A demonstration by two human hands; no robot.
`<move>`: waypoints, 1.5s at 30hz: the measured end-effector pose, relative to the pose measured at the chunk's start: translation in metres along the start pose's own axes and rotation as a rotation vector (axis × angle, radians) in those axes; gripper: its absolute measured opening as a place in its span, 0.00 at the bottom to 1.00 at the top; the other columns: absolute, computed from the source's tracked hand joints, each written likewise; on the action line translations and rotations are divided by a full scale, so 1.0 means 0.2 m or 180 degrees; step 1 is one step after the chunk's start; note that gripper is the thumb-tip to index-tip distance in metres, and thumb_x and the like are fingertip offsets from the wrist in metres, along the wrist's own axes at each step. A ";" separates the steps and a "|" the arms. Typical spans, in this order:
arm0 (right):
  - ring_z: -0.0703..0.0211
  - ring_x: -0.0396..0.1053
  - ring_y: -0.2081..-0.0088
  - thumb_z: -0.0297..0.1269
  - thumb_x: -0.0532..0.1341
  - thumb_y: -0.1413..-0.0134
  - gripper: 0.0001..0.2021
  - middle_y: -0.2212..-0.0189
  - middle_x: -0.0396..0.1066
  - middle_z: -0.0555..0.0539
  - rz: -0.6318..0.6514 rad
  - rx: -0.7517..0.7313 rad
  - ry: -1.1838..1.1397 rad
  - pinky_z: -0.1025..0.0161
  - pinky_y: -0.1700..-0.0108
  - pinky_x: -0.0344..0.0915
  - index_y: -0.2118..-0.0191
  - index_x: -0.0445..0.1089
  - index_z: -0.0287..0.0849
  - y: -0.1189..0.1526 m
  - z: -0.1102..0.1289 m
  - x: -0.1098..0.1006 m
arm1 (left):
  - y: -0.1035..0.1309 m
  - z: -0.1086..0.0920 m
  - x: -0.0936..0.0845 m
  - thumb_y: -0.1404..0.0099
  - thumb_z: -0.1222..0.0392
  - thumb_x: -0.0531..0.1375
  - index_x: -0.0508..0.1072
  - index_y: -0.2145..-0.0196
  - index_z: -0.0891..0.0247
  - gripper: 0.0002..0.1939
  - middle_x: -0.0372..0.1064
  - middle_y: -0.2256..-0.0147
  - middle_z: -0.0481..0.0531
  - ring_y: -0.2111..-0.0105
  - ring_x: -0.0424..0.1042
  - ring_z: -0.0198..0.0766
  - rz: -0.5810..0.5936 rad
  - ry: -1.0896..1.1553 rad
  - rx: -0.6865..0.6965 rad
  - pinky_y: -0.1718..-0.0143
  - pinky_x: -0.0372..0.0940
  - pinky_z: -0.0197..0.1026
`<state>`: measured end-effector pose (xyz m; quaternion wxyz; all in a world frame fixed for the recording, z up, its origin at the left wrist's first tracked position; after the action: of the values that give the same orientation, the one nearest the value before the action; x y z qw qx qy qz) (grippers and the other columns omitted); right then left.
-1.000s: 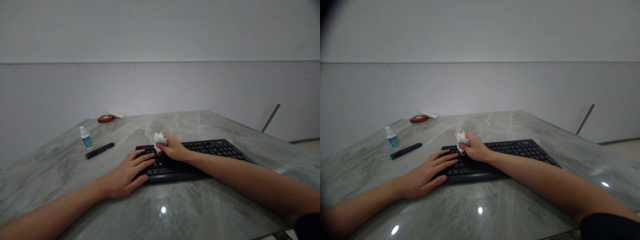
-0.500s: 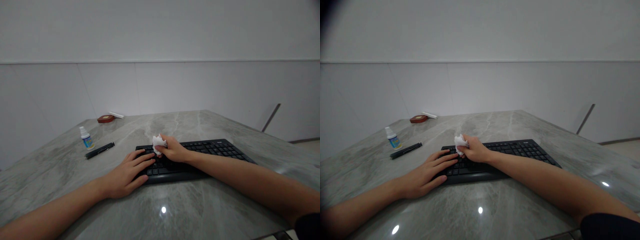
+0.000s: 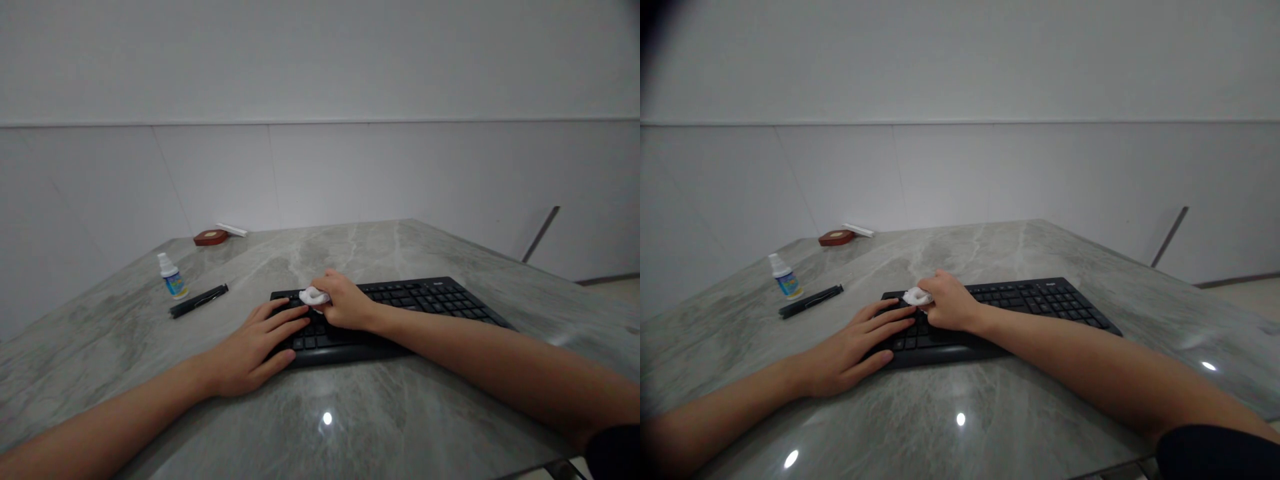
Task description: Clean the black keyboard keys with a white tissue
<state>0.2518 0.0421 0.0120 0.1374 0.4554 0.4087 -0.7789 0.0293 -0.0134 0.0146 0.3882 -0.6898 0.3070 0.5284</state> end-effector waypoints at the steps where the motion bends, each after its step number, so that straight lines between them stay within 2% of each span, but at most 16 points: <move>1: 0.57 0.59 0.69 0.23 0.58 0.58 0.07 0.78 0.63 0.49 -0.0039 0.0016 0.0053 0.63 0.68 0.51 0.76 0.60 0.42 0.00 0.00 0.00 | 0.00 0.00 0.00 0.28 0.57 0.51 0.54 0.36 0.55 0.25 0.50 0.35 0.52 0.36 0.45 0.54 0.0024 -0.0008 -0.0007 0.38 0.50 0.61; 7: 0.59 0.60 0.70 0.22 0.58 0.58 0.06 0.77 0.65 0.49 0.0186 -0.0142 -0.0108 0.64 0.69 0.52 0.75 0.63 0.41 -0.01 0.00 0.00 | 0.00 0.00 0.00 0.29 0.57 0.51 0.54 0.36 0.55 0.25 0.52 0.36 0.52 0.36 0.46 0.53 -0.0001 0.0005 -0.0012 0.38 0.51 0.61; 13: 0.59 0.61 0.71 0.30 0.60 0.50 0.03 0.77 0.68 0.48 -0.0148 0.0114 -0.0095 0.63 0.67 0.53 0.73 0.69 0.40 0.00 0.00 0.00 | 0.00 0.00 0.00 0.29 0.57 0.51 0.55 0.36 0.55 0.25 0.51 0.35 0.52 0.35 0.46 0.53 -0.0042 0.0001 0.0049 0.37 0.50 0.61; 17: 0.62 0.62 0.74 0.29 0.59 0.50 0.04 0.78 0.68 0.50 0.0036 0.0257 -0.0512 0.65 0.70 0.53 0.73 0.70 0.39 -0.01 -0.01 0.00 | 0.00 0.00 0.00 0.28 0.57 0.51 0.55 0.36 0.55 0.25 0.51 0.35 0.52 0.35 0.45 0.53 -0.0001 -0.0011 0.0031 0.37 0.50 0.61; 21: 0.63 0.62 0.74 0.29 0.59 0.52 0.05 0.79 0.66 0.52 0.0144 0.0655 -0.0880 0.66 0.72 0.51 0.76 0.67 0.39 -0.02 -0.02 0.00 | 0.00 0.01 0.00 0.28 0.57 0.50 0.53 0.35 0.55 0.25 0.49 0.35 0.51 0.35 0.44 0.52 0.0031 -0.0080 0.0002 0.37 0.49 0.60; 25: 0.62 0.62 0.72 0.31 0.60 0.53 0.05 0.77 0.66 0.52 -0.0077 0.0998 -0.1215 0.65 0.69 0.54 0.76 0.65 0.39 -0.03 -0.06 0.00 | 0.00 -0.01 0.01 0.28 0.57 0.50 0.53 0.35 0.55 0.25 0.49 0.35 0.51 0.35 0.44 0.53 0.0029 -0.0121 -0.0046 0.37 0.48 0.60; 28: 0.60 0.62 0.70 0.33 0.60 0.55 0.04 0.74 0.65 0.52 -0.0328 0.1119 -0.1416 0.64 0.66 0.56 0.70 0.65 0.40 -0.04 -0.09 0.01 | -0.01 -0.03 0.00 0.28 0.55 0.51 0.55 0.36 0.55 0.24 0.52 0.36 0.53 0.37 0.47 0.53 -0.0051 -0.0160 -0.0108 0.38 0.50 0.59; 31: 0.60 0.62 0.68 0.34 0.59 0.55 0.08 0.71 0.66 0.51 -0.0557 0.1078 -0.1555 0.64 0.64 0.58 0.65 0.66 0.40 -0.04 -0.11 0.02 | -0.08 -0.06 -0.02 0.29 0.53 0.52 0.59 0.38 0.59 0.24 0.58 0.41 0.58 0.43 0.55 0.52 -0.0082 -0.0237 -0.0053 0.41 0.54 0.57; 33: 0.60 0.62 0.68 0.34 0.58 0.54 0.07 0.71 0.67 0.51 -0.0622 0.1067 -0.1637 0.64 0.64 0.58 0.66 0.66 0.40 -0.04 -0.11 0.02 | -0.15 -0.07 -0.03 0.31 0.51 0.54 0.62 0.39 0.61 0.25 0.60 0.46 0.60 0.47 0.59 0.51 -0.0071 -0.0320 0.0055 0.44 0.57 0.57; 36: 0.61 0.63 0.70 0.33 0.57 0.53 0.04 0.73 0.67 0.52 -0.0544 0.1145 -0.1738 0.65 0.66 0.57 0.69 0.67 0.40 -0.04 -0.10 0.02 | -0.24 -0.05 -0.02 0.31 0.52 0.55 0.66 0.42 0.62 0.23 0.61 0.51 0.60 0.51 0.61 0.50 -0.0167 -0.0345 0.0183 0.45 0.57 0.57; 38: 0.61 0.63 0.70 0.32 0.56 0.52 0.04 0.74 0.66 0.51 -0.0542 0.1244 -0.1735 0.66 0.67 0.56 0.70 0.67 0.40 -0.04 -0.08 0.01 | -0.27 -0.02 -0.01 0.31 0.55 0.54 0.69 0.44 0.62 0.20 0.61 0.52 0.60 0.51 0.61 0.49 -0.0390 -0.0190 0.0162 0.46 0.59 0.54; 45: 0.63 0.61 0.72 0.32 0.57 0.53 0.03 0.76 0.66 0.51 -0.0358 0.1454 -0.1466 0.66 0.70 0.53 0.74 0.65 0.39 -0.04 -0.06 -0.01 | -0.23 0.01 0.02 0.31 0.62 0.52 0.74 0.52 0.62 0.14 0.62 0.51 0.59 0.50 0.61 0.48 -0.0741 0.0051 0.0128 0.47 0.60 0.53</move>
<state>0.2555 0.0563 0.0157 0.0773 0.2630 0.2061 -0.9393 0.0679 0.0114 0.0209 0.4582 -0.7171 0.2384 0.4680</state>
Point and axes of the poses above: each hand's wrist, its own y-axis away from the middle knuckle, its own x-axis out of the palm, z = x × y, the point moved 1 cm from there along -y, towards the middle knuckle
